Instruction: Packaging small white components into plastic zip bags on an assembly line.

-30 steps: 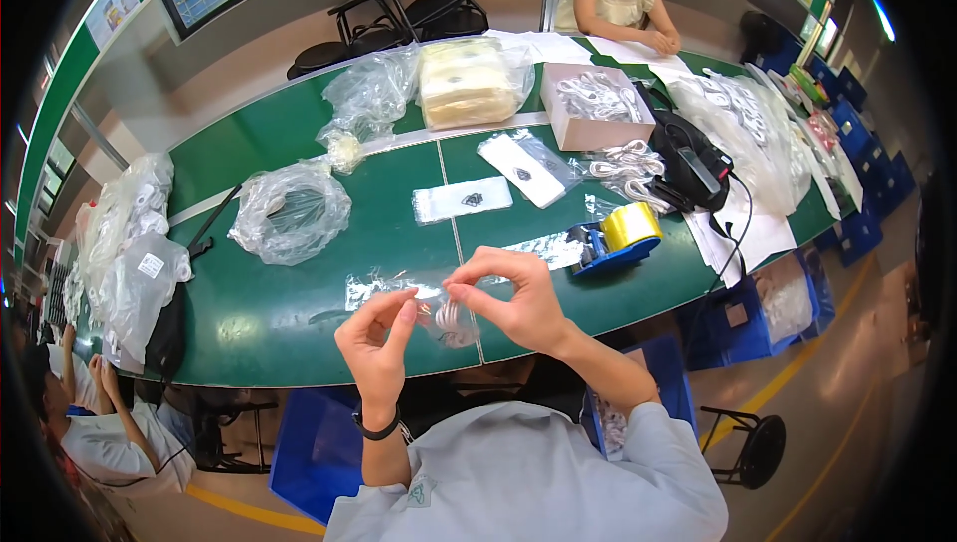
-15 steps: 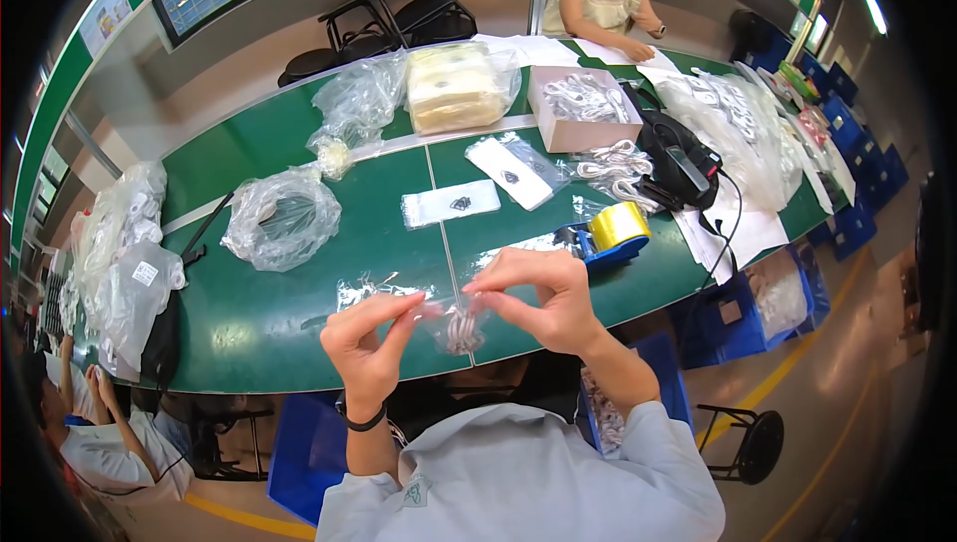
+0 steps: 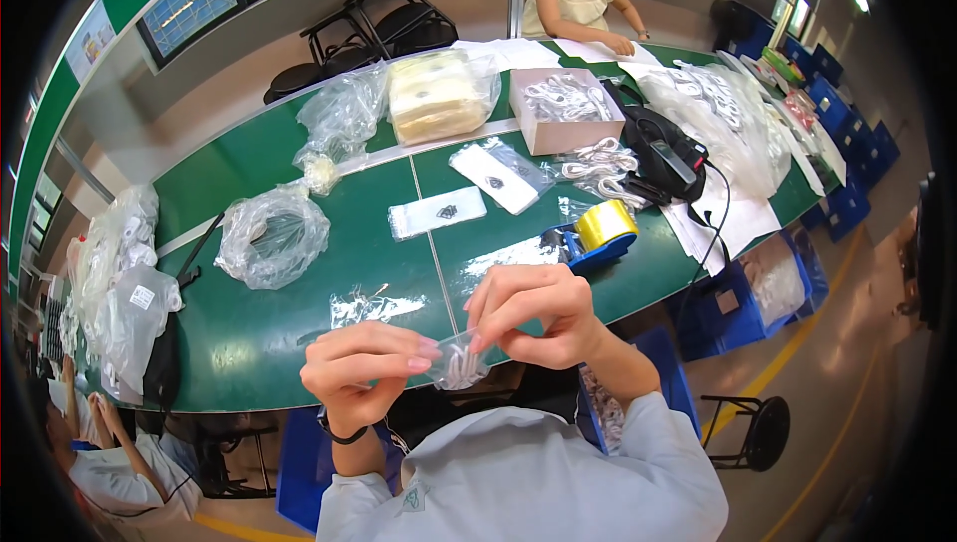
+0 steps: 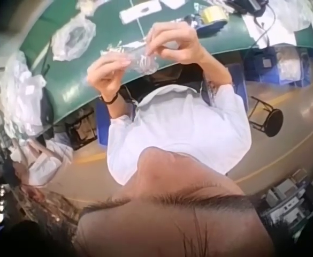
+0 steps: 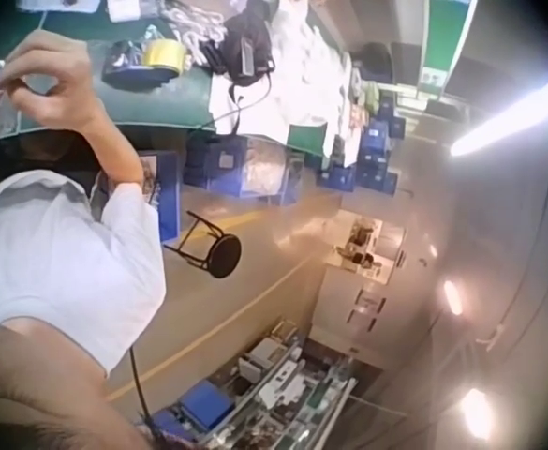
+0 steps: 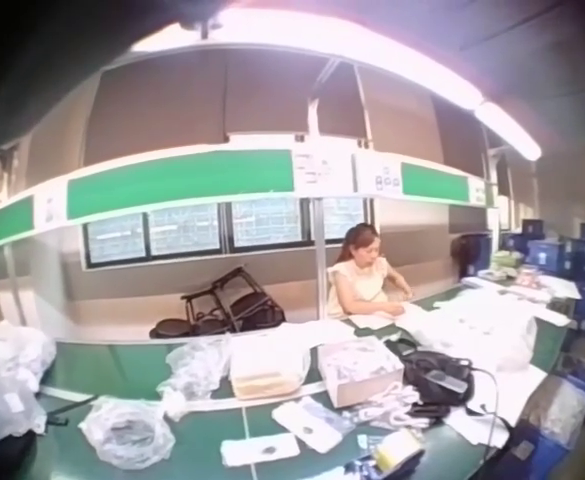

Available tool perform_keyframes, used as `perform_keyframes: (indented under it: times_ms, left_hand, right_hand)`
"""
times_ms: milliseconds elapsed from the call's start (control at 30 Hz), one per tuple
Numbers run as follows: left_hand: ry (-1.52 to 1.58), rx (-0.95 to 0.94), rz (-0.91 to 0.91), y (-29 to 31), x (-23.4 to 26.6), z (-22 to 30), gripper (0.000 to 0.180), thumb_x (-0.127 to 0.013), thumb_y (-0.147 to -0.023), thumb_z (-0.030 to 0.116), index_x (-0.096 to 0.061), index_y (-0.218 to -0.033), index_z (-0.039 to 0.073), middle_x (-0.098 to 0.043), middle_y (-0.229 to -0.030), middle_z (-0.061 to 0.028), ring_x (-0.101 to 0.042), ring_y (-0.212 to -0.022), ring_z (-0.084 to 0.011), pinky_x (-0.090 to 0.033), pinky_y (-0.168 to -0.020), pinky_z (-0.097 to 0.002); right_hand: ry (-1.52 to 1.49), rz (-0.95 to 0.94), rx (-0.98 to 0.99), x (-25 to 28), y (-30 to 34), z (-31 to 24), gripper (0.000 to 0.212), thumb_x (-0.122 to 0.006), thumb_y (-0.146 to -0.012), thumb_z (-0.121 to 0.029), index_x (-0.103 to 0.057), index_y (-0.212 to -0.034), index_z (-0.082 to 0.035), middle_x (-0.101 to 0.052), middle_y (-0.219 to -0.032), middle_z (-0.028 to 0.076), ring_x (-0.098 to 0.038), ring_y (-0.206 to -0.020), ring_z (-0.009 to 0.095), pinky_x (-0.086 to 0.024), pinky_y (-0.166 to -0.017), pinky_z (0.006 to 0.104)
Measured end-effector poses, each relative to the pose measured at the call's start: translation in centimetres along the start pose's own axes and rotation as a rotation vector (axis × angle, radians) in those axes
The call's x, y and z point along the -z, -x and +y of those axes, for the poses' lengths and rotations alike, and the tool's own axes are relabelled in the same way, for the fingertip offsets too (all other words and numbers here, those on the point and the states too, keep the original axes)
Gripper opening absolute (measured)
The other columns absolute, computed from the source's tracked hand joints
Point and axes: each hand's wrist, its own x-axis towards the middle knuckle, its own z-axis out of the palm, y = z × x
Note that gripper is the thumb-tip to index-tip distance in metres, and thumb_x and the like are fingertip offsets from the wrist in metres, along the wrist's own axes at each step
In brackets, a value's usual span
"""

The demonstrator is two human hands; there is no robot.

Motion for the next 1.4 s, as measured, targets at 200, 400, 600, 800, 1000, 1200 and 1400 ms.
perform_keyframes:
  times_ms: [200, 400, 600, 800, 1000, 1200, 1400]
  left_hand:
    - [-0.067, -0.057, -0.030, -0.7, 0.3, 0.3, 0.029, -0.063, -0.060, -0.013, -0.074, -0.083, 0.001, -0.074, -0.081, -0.0141, -0.074, -0.071, -0.0262, -0.058, -0.062, -0.0285]
    - [-0.300, -0.199, -0.097, -1.9, 0.9, 1.1, 0.030, -0.065, -0.060, -0.011, -0.074, -0.085, 0.001, -0.074, -0.081, -0.0141, -0.075, -0.073, -0.0267, -0.059, -0.062, -0.0299]
    - [-0.455, -0.334, -0.166, -2.7, 1.3, 2.0, 0.024, -0.063, -0.065, -0.007, -0.072, -0.086, 0.000, -0.074, -0.079, -0.0158, -0.075, -0.075, -0.0315, -0.061, -0.065, -0.0345]
    - [-0.370, -0.389, -0.253, -3.3, 1.9, 2.3, 0.024, -0.065, -0.066, -0.007, -0.073, -0.088, -0.001, -0.074, -0.080, -0.0165, -0.075, -0.073, -0.0300, -0.060, -0.063, -0.0324]
    - [-0.168, -0.324, -0.297, -3.4, 1.7, 2.4, 0.022, -0.073, -0.067, -0.007, -0.074, -0.087, 0.001, -0.074, -0.077, -0.0123, -0.075, -0.074, -0.0251, -0.059, -0.061, -0.0274]
    - [-0.111, -0.142, -0.239, -3.1, 1.4, 2.3, 0.024, -0.070, -0.062, -0.009, -0.073, -0.084, -0.001, -0.075, -0.082, -0.0149, -0.076, -0.078, -0.0293, -0.060, -0.064, -0.0307]
    - [-0.224, -0.102, -0.148, -2.6, 0.9, 2.7, 0.021, -0.074, -0.062, -0.008, -0.072, -0.082, -0.002, -0.074, -0.081, -0.0183, -0.076, -0.077, -0.0291, -0.061, -0.073, -0.0352]
  right_hand:
    - [-0.043, 0.001, -0.089, -0.1, -0.1, -0.7, 0.030, -0.056, -0.066, 0.014, -0.073, -0.089, 0.005, -0.071, -0.087, 0.016, -0.070, -0.087, 0.030, -0.057, -0.084, 0.0416]
    - [-0.011, -0.015, -0.096, 0.2, -0.4, -1.7, 0.031, -0.056, -0.068, 0.013, -0.074, -0.092, 0.004, -0.071, -0.091, 0.017, -0.070, -0.088, 0.029, -0.057, -0.088, 0.0422]
    - [0.103, -0.018, -0.095, 0.1, -0.6, -2.7, 0.024, -0.071, -0.071, 0.012, -0.073, -0.093, 0.002, -0.071, -0.092, 0.015, -0.070, -0.087, 0.027, -0.057, -0.085, 0.0370]
    - [0.036, -0.038, -0.121, 0.4, -0.8, -3.6, 0.022, -0.072, -0.073, 0.014, -0.073, -0.092, 0.003, -0.071, -0.090, 0.015, -0.071, -0.087, 0.027, -0.057, -0.079, 0.0344]
    - [-0.043, -0.057, -0.124, 0.7, -0.7, -3.8, 0.022, -0.073, -0.073, 0.015, -0.073, -0.092, 0.003, -0.071, -0.090, 0.015, -0.071, -0.087, 0.027, -0.057, -0.080, 0.0351]
    - [0.099, -0.023, -0.071, 0.3, -0.5, -4.5, 0.023, -0.073, -0.072, 0.015, -0.072, -0.092, 0.004, -0.070, -0.091, 0.015, -0.070, -0.087, 0.027, -0.056, -0.079, 0.0349]
    - [0.229, 0.043, -0.027, -0.3, -0.8, -4.0, 0.028, -0.073, -0.068, 0.017, -0.071, -0.093, 0.004, -0.069, -0.091, 0.014, -0.069, -0.085, 0.026, -0.056, -0.078, 0.0342]
